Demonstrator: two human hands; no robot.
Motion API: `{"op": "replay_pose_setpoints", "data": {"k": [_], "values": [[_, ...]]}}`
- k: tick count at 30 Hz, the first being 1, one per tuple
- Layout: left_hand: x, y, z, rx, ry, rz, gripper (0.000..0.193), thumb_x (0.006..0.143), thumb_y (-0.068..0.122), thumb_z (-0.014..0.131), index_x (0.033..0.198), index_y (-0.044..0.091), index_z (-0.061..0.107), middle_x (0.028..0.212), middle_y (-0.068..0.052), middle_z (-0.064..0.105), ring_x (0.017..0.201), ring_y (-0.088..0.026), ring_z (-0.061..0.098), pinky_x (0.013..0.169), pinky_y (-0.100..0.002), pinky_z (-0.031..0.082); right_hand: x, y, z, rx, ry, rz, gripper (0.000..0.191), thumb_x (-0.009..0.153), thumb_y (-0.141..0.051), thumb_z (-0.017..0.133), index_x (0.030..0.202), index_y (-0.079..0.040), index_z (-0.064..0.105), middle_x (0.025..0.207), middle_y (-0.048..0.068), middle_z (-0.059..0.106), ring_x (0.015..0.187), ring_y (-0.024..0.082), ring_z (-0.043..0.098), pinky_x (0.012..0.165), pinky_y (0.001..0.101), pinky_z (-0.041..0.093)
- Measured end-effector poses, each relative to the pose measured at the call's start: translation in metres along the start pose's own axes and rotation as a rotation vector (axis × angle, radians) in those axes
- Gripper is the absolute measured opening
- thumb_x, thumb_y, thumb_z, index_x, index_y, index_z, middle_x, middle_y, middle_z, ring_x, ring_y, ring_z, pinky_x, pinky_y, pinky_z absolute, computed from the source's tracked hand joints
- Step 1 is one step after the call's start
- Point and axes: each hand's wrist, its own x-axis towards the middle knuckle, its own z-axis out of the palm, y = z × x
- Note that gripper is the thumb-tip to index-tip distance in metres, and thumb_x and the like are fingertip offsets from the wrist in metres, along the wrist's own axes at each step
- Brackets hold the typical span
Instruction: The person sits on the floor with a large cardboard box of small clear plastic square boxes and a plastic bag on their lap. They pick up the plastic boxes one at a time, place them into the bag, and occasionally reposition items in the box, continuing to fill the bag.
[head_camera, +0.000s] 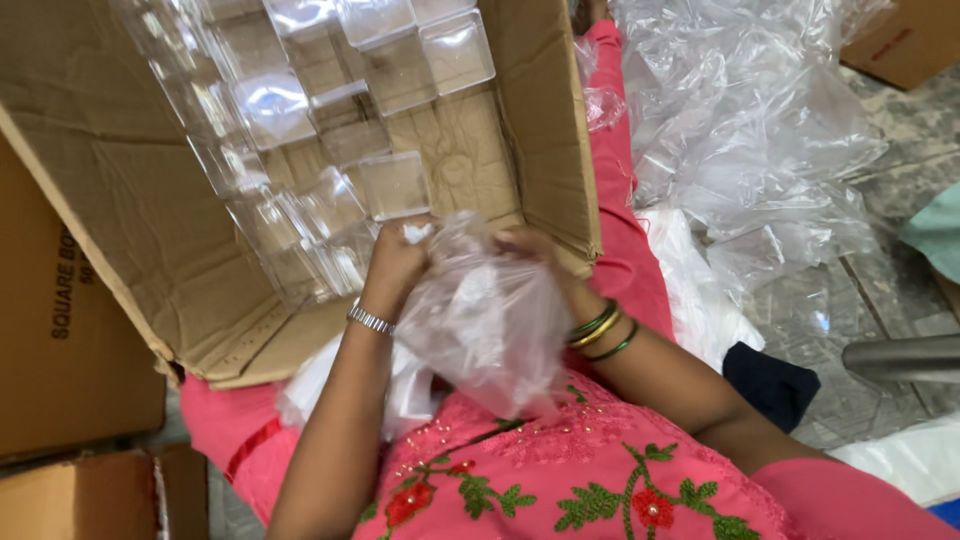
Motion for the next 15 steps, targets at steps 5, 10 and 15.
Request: {"op": "replay_pose_setpoints", "data": {"k": [5,10,15], "values": [[-0.021,0.02,0.003,-0.098,0.125,-0.009,0.015,0.091,0.017,0.074,0.085,0.005,0.068,0.063,-0.002,0.066,0.046,-0.009,0.056,0.041,-0.026,0.042,-0.053,-0.081,-0.044,-0.361,0.347,-0.444,0.015,0.101,-0.02,0.061,0.108,-0.007,0.059,0.11,0.006,0.065,0.105,0.021,0.066,0.092,0.0382,0.057],[-0.055,0.051,-0.071,-0.007,0.369,0.07,0.013,0.086,0.013,0.078,0.094,0.004,0.074,0.071,-0.001,0.072,0.056,-0.006,0.066,0.045,-0.022,0.047,-0.094,-0.132,-0.126,-0.167,0.917,-0.776,0.013,0.089,-0.016,0.064,0.098,-0.007,0.059,0.099,0.004,0.065,0.101,0.023,0.07,0.089,0.0411,0.062],[-0.14,0.067,-0.167,0.291,0.583,-0.24,0.012,0.087,0.01,0.079,0.092,0.002,0.073,0.071,-0.003,0.069,0.055,-0.009,0.06,0.048,-0.026,0.046,-0.139,-0.087,-0.233,-0.563,1.465,-0.784,0.036,0.095,-0.016,0.059,0.129,-0.004,0.05,0.122,0.012,0.058,0.111,0.028,0.057,0.097,0.043,0.048]]}}
